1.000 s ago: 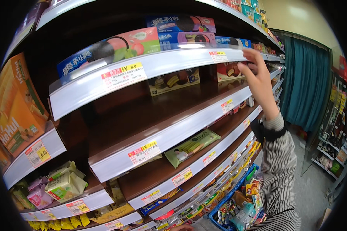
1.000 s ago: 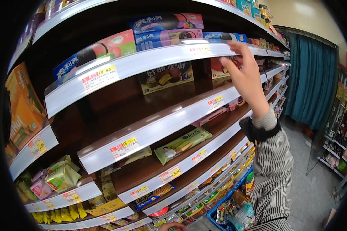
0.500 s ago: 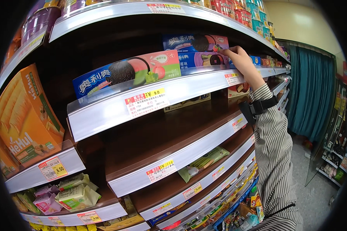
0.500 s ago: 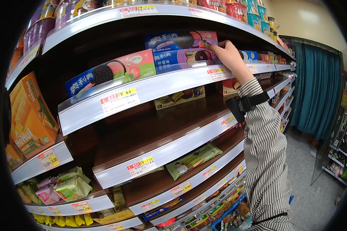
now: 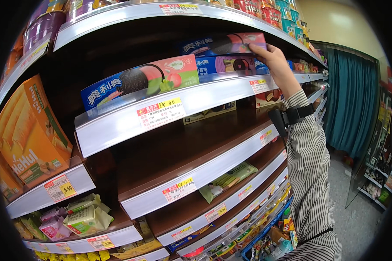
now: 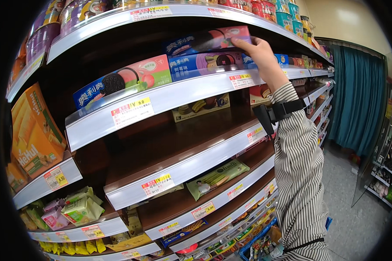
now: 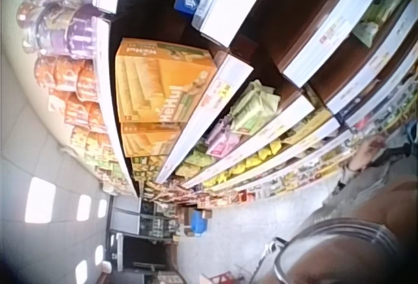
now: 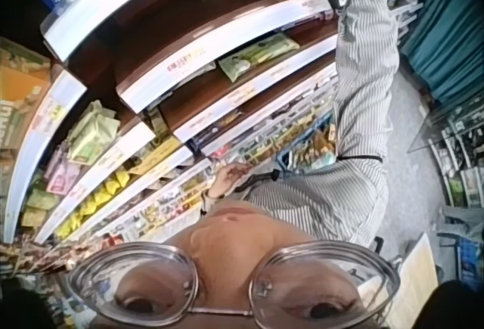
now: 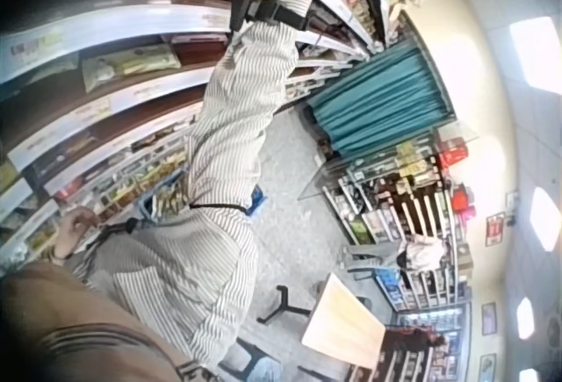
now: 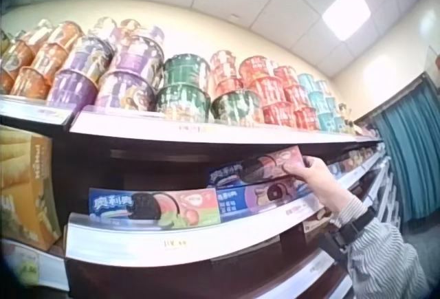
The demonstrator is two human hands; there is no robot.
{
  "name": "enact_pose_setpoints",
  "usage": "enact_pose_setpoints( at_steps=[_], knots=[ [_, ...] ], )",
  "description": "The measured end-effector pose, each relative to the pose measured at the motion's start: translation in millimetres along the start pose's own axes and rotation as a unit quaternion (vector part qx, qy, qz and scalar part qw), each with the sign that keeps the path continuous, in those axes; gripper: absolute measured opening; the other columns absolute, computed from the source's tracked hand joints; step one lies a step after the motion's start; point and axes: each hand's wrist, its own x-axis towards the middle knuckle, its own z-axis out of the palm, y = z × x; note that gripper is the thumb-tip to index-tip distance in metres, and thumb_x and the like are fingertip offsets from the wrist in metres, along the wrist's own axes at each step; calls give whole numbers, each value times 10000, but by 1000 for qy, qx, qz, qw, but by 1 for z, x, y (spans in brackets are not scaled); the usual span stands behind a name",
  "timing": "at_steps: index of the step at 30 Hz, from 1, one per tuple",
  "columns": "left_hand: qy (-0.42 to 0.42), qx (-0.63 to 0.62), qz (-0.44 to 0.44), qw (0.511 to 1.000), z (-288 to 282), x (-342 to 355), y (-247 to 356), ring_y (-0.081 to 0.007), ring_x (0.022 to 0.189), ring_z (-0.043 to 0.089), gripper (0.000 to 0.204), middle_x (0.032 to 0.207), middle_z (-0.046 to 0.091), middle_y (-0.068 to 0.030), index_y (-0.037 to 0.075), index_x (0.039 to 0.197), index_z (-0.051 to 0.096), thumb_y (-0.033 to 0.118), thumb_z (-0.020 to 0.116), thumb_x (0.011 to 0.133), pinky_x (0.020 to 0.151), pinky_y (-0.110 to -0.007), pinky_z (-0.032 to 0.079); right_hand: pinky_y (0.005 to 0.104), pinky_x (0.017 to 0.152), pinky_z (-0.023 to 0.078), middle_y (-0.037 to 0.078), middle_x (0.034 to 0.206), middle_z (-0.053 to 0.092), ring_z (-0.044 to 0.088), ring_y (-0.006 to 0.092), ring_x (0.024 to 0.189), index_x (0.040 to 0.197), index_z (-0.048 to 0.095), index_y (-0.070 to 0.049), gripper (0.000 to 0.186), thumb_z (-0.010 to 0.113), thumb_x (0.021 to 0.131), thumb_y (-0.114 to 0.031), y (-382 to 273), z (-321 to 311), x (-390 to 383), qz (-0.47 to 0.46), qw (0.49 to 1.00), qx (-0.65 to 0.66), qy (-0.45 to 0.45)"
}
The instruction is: Pick various snack and packaged items from supermarket shelves and place them into a shopping basket.
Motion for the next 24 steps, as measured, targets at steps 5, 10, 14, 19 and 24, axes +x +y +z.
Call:
enact_pose_setpoints(
  at_steps=[5,10,14,19,24],
  knots=[
    [18,4,-23,1000,4,-1,-4,-166,904,610,182,969,644,-80,-9,1079,577,61,528,918,794,-287,484,242,726,492,38,944,633,585,106,841,974,620,-18,290,687,793,-235,-19,-28,-34,-36,988,130,77],
    [-1,19,-35,999,7,7,-10,-163,881,613,188,972,642,-74,-6,1063,593,74,548,899,772,-281,475,329,818,508,82,1017,601,590,177,914,1053,580,-12,269,582,882,-219,-34,-78,-91,-113,971,153,147],
    [-43,66,-64,995,14,15,-3,-176,842,624,175,963,649,-88,17,1051,605,87,568,895,739,-282,480,346,735,544,67,921,629,635,179,838,1038,581,-3,261,568,884,-214,-46,-132,-174,-153,953,176,195],
    [-45,97,-71,992,27,26,-7,-177,862,619,16,897,659,-111,-16,832,597,-15,595,816,779,-292,467,244,683,488,22,871,625,611,104,799,968,569,-53,198,572,872,-226,-34,-167,-302,-17,951,-25,308],
    [-89,84,-78,989,33,27,-26,-154,820,601,92,921,649,-104,-31,878,643,6,566,844,733,-261,455,215,577,461,25,811,587,569,83,677,976,509,-69,247,641,785,-152,12,-181,-440,248,879,-262,311]
  ],
)
